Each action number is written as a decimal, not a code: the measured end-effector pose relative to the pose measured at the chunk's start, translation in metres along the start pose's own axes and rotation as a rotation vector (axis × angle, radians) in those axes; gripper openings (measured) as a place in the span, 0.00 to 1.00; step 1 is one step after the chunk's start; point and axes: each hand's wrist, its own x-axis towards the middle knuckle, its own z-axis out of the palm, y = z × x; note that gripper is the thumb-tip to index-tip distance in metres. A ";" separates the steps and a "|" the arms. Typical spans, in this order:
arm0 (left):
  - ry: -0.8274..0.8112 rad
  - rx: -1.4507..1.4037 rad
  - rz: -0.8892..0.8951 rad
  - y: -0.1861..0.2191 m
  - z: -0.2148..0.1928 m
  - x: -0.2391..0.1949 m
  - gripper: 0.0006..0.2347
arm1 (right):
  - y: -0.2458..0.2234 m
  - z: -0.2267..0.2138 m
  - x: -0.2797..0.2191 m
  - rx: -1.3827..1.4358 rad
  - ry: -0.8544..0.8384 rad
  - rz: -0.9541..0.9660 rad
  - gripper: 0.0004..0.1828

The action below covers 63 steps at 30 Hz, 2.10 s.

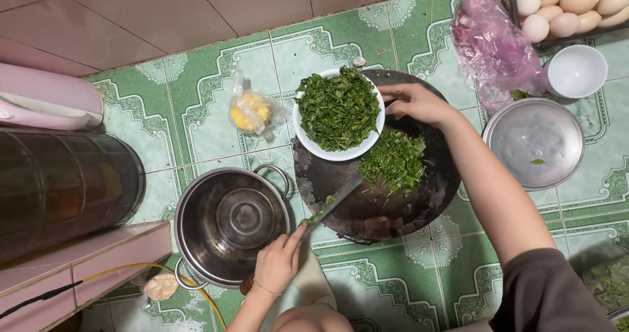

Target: The person chops leafy green herbs with a cleaver on a large round cutting board, gathering the leaves and slicing through them repeatedly. They transfer the chopped herbs into a white bowl, rinse their hands at the sink, then return to chop the remaining herbs and carry the bowl of herbs to the sink counter.

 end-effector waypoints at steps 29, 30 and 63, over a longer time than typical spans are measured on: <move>-0.115 0.189 0.028 0.065 0.081 0.095 0.33 | 0.096 0.102 -0.150 -0.199 0.955 -0.281 0.23; -0.150 0.159 0.051 0.066 0.079 0.091 0.32 | 0.099 0.102 -0.150 -0.206 0.954 -0.277 0.23; 0.056 0.159 0.177 0.097 0.015 0.078 0.09 | 0.070 0.235 -0.172 -0.965 0.424 -0.502 0.44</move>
